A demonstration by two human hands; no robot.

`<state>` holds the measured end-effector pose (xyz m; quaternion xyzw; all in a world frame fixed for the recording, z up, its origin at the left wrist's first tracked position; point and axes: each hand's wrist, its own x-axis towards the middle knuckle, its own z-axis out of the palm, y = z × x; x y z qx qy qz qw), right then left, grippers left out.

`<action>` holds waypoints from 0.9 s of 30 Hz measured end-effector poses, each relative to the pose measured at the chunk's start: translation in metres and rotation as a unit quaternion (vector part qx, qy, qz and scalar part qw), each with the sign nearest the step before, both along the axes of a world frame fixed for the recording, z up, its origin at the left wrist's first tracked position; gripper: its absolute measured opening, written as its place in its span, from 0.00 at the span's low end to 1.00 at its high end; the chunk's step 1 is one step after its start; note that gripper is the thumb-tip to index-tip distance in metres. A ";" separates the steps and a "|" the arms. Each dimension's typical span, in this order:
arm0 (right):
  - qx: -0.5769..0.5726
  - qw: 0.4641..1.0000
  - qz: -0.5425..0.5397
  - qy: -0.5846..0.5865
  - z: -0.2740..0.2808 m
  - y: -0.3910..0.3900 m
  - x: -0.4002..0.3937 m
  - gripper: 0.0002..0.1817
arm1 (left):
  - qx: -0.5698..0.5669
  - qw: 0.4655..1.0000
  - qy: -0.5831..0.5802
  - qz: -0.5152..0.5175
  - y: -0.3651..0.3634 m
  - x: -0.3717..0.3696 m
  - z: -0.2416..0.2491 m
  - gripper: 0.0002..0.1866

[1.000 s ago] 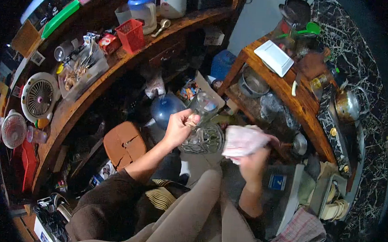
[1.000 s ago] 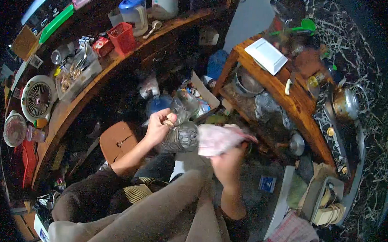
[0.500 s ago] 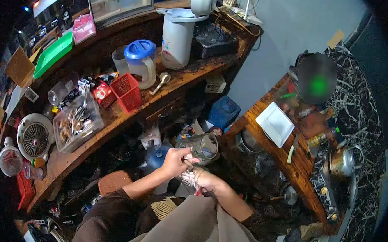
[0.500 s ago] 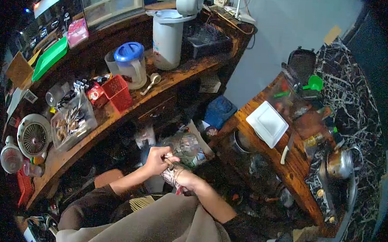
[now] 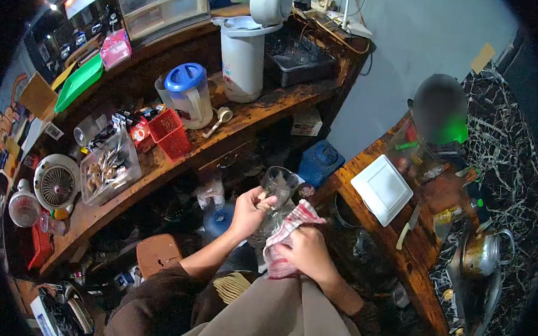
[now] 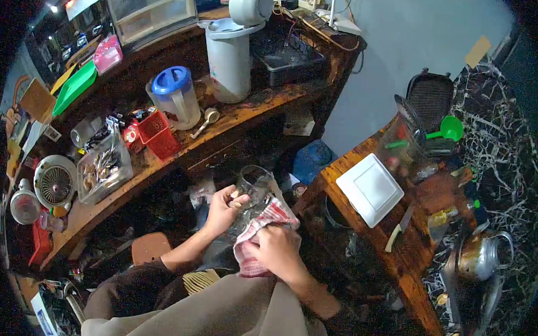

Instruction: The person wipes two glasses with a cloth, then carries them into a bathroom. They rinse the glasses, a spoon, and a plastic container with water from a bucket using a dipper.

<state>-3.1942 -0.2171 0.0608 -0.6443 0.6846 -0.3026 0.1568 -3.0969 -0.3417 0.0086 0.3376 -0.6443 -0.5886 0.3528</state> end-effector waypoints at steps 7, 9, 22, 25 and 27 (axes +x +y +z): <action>-0.013 1.000 0.025 0.012 -0.002 -0.021 -0.040 0.10 | 0.005 0.999 0.010 -0.032 -0.021 -0.021 0.005 0.11; -0.039 0.999 0.021 -0.007 -0.001 -0.036 -0.053 0.09 | 0.011 0.998 0.044 -0.045 -0.037 -0.029 0.007 0.10; -0.216 0.954 -0.105 0.177 0.013 -0.201 -0.164 0.13 | -0.018 0.975 0.154 -0.158 -0.252 -0.155 0.025 0.19; -0.287 0.911 -0.095 0.282 0.004 -0.254 -0.205 0.11 | -0.082 0.983 0.150 -0.074 -0.292 -0.198 0.030 0.19; -0.323 0.875 -0.103 0.347 -0.003 -0.290 -0.228 0.12 | -0.126 0.978 0.161 -0.034 -0.331 -0.231 0.017 0.20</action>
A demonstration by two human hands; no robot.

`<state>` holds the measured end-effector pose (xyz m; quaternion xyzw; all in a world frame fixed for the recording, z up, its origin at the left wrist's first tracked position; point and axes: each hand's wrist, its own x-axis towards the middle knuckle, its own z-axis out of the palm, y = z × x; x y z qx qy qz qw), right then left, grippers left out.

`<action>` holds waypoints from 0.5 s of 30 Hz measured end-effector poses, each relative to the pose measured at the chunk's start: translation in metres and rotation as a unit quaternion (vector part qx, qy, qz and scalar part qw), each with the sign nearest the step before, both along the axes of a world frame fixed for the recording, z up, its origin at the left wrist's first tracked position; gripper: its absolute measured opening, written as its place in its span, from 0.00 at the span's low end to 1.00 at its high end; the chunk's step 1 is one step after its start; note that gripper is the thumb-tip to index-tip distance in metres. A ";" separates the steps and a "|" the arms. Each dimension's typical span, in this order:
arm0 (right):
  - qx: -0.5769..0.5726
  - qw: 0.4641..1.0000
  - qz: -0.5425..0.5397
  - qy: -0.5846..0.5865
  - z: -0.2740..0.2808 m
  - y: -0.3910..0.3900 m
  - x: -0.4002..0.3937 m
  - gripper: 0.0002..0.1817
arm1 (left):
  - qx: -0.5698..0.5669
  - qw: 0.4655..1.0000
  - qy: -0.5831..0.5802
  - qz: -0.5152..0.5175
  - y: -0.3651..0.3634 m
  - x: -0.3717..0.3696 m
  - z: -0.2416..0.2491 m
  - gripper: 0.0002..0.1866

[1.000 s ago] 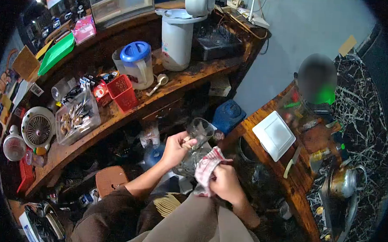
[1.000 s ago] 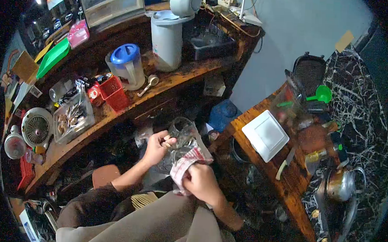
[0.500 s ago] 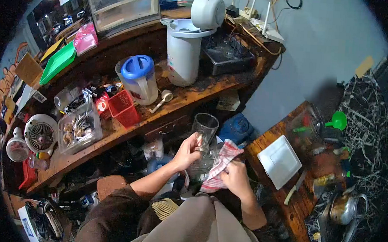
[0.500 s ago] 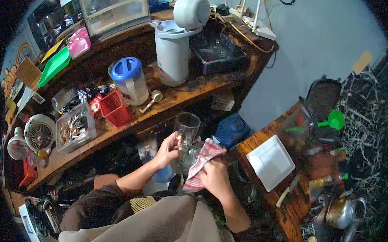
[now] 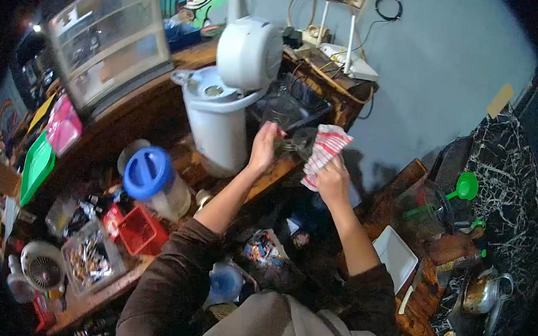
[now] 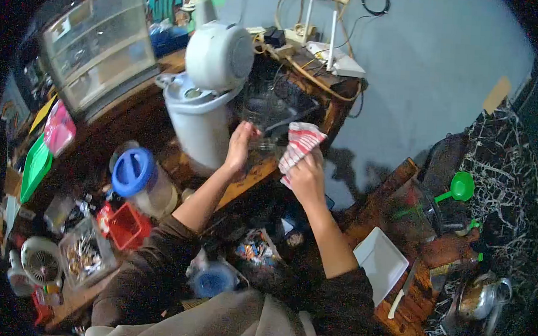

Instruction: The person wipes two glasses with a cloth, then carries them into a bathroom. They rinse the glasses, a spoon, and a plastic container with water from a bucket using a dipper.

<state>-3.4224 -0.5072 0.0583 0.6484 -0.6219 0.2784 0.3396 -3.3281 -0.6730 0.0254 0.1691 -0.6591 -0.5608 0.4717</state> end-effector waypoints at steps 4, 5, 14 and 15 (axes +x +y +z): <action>-0.027 0.999 -0.006 -0.025 -0.011 -0.056 -0.032 0.14 | 0.037 0.996 0.079 0.015 -0.062 -0.044 -0.017 0.13; -0.033 0.999 -0.009 -0.024 -0.016 -0.067 -0.038 0.14 | 0.089 0.991 0.094 0.020 -0.075 -0.051 -0.021 0.12; 0.082 0.994 -0.071 -0.004 -0.040 -0.162 -0.067 0.07 | 0.210 0.970 0.121 0.028 -0.088 -0.076 -0.007 0.15; 0.189 0.976 -0.109 -0.016 -0.039 -0.172 -0.072 0.08 | 0.300 0.939 0.168 -0.003 -0.082 -0.077 0.004 0.15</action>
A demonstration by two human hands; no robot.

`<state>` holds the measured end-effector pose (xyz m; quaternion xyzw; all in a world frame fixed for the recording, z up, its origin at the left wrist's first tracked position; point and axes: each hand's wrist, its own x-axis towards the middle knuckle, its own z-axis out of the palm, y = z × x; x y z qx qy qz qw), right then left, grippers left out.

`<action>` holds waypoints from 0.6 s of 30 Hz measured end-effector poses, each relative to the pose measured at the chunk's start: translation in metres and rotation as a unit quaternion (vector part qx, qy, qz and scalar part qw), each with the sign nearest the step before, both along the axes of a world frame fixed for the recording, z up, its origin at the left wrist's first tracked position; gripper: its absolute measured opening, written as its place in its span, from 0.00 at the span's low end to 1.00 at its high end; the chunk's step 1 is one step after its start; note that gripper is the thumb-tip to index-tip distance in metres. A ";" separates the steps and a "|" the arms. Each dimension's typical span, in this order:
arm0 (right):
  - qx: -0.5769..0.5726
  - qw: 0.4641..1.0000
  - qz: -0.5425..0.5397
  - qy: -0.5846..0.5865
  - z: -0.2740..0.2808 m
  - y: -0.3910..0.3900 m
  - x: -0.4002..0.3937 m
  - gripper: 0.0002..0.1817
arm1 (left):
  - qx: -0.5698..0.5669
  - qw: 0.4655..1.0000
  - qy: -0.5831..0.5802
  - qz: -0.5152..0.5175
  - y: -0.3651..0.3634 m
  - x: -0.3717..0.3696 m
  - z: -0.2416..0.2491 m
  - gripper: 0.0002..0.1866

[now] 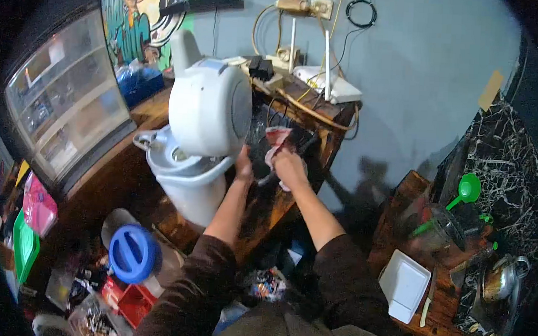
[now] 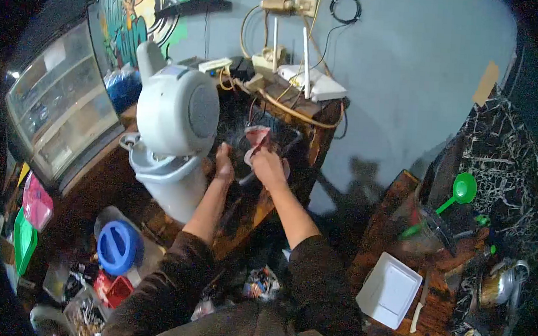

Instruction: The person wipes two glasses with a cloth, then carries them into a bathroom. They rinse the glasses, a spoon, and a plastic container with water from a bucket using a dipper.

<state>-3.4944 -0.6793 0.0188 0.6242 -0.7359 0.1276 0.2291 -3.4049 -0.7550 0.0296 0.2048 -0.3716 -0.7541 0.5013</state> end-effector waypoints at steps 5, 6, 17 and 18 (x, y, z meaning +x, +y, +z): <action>0.093 0.988 -0.078 -0.091 -0.001 -0.045 -0.009 0.06 | 0.090 0.990 0.054 0.099 -0.025 -0.038 -0.020 0.15; 0.099 0.971 -0.112 -0.189 -0.009 -0.055 -0.014 0.06 | 0.087 0.990 0.052 0.097 -0.035 -0.044 -0.029 0.15; -0.074 0.983 -0.148 -0.085 -0.039 -0.095 -0.057 0.06 | 0.176 0.872 -0.455 -0.030 -0.178 -0.126 -0.170 0.23; -0.073 0.983 -0.147 -0.083 -0.042 -0.100 -0.062 0.06 | 0.150 0.893 -0.422 -0.042 -0.171 -0.124 -0.161 0.24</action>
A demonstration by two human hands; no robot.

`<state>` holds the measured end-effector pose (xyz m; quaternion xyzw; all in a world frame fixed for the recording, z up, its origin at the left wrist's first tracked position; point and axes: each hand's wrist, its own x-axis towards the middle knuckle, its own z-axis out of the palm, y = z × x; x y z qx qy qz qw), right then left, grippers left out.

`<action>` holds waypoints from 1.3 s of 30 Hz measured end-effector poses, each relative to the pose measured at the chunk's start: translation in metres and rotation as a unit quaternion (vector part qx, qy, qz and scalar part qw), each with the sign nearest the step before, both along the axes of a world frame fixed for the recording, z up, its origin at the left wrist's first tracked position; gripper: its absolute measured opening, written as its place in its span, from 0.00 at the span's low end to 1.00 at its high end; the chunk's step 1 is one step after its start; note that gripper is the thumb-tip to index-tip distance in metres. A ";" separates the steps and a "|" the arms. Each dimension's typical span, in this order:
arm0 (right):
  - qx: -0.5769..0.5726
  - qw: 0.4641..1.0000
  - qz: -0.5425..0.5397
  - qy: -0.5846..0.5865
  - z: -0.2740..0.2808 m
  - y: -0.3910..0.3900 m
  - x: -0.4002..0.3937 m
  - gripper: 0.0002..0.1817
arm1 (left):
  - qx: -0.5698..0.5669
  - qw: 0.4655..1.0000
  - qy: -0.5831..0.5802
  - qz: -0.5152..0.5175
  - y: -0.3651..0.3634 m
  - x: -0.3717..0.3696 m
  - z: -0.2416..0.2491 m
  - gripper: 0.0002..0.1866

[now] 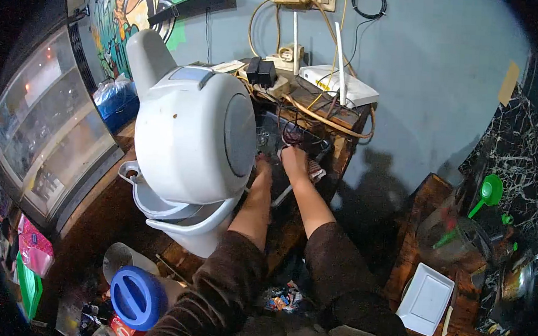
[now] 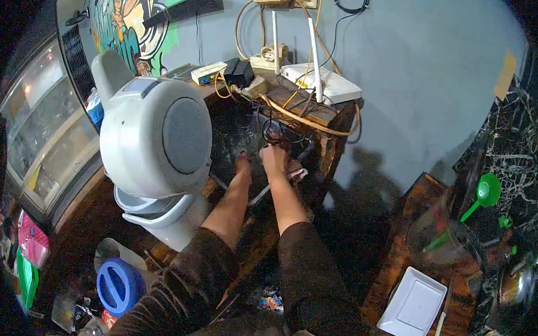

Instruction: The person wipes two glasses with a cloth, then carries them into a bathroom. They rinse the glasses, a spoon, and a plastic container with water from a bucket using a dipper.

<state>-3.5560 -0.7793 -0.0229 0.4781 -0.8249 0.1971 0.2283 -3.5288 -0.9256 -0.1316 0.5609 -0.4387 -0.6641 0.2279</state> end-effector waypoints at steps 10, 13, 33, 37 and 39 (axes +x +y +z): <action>-0.151 0.980 -0.090 0.091 -0.018 -0.011 -0.023 0.07 | -0.154 0.977 0.132 -0.060 0.050 0.009 0.046 0.25; -0.120 0.972 -0.087 -0.181 0.010 0.018 0.017 0.11 | -0.195 0.968 0.142 -0.074 0.072 0.020 0.059 0.24; -0.294 0.390 0.108 -0.866 -0.004 0.321 0.199 0.33 | 0.041 0.920 0.309 -0.239 0.360 0.263 0.079 0.25; -0.186 0.329 0.130 -0.917 -0.036 0.398 0.252 0.35 | 0.062 0.910 0.224 -0.343 0.430 0.351 0.061 0.33; -0.101 0.431 0.187 -0.877 -0.038 0.432 0.281 0.30 | 0.058 0.900 0.212 -0.376 0.464 0.387 0.052 0.36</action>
